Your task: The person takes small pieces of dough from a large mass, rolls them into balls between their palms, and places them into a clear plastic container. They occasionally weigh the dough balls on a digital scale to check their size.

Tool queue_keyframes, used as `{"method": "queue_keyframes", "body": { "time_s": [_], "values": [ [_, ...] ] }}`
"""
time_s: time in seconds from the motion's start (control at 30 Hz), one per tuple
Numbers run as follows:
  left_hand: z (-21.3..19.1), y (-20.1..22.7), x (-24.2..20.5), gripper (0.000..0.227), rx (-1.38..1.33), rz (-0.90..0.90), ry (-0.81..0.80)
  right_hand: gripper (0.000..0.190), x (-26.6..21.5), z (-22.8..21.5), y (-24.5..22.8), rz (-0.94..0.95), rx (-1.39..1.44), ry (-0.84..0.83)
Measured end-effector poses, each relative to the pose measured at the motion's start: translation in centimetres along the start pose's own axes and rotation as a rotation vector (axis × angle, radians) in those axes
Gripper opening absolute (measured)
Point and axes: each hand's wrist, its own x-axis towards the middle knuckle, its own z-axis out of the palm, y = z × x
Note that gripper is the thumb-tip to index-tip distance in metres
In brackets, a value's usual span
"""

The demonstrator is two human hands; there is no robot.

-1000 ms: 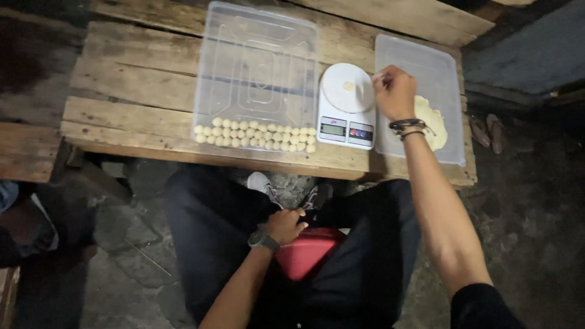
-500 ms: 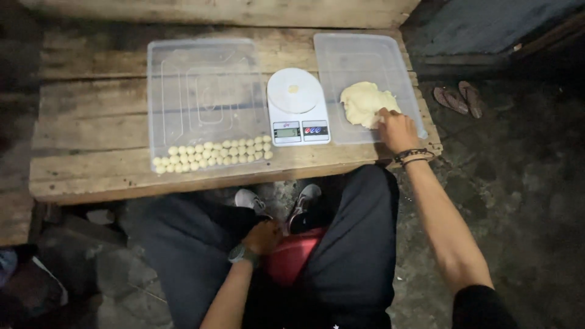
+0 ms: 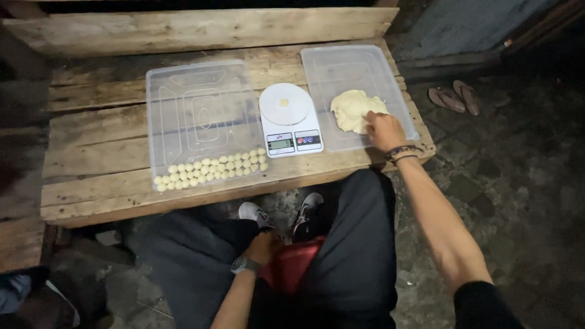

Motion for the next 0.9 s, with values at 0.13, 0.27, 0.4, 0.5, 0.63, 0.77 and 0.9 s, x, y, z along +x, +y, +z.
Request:
{"method": "queue_keyframes", "body": {
  "time_s": [0.13, 0.27, 0.4, 0.5, 0.63, 0.77, 0.9],
  "values": [
    [1.1, 0.1, 1.9, 0.043, -0.007, -0.052, -0.028, 0.015, 1.0, 2.0, 2.8, 0.069, 0.253, 0.090],
    [2.3, -1.0, 3.4, 0.039, -0.125, 0.074, -0.044, 0.004, 1.1, -1.5, 1.2, 0.081, 0.710, 0.350],
    [2.0, -1.1, 3.7, 0.049, -0.139, 0.041, -0.062, 0.006, 3.8, -5.6, -2.2, 0.053, 0.844, 0.351],
    [1.0, -0.8, 2.1, 0.044, -0.096, 0.099, -0.041, 0.006, 6.4, -6.0, -6.0, -0.058, 0.960, 0.301],
    [0.6, -0.9, 1.9, 0.046, -0.018, 0.121, -0.044, 0.008, 10.2, -3.4, -10.4, -0.182, 0.858, 0.139],
    [0.6, -0.8, 1.9, 0.048, 0.006, 0.164, 0.004, 0.018, 13.0, -0.3, -13.6, -0.268, 0.445, 0.135],
    [-0.5, -0.1, 1.2, 0.048, -0.010, 0.145, -0.009, 0.013, 13.7, -0.3, -16.1, -0.233, 0.165, 0.091]
  ]
}}
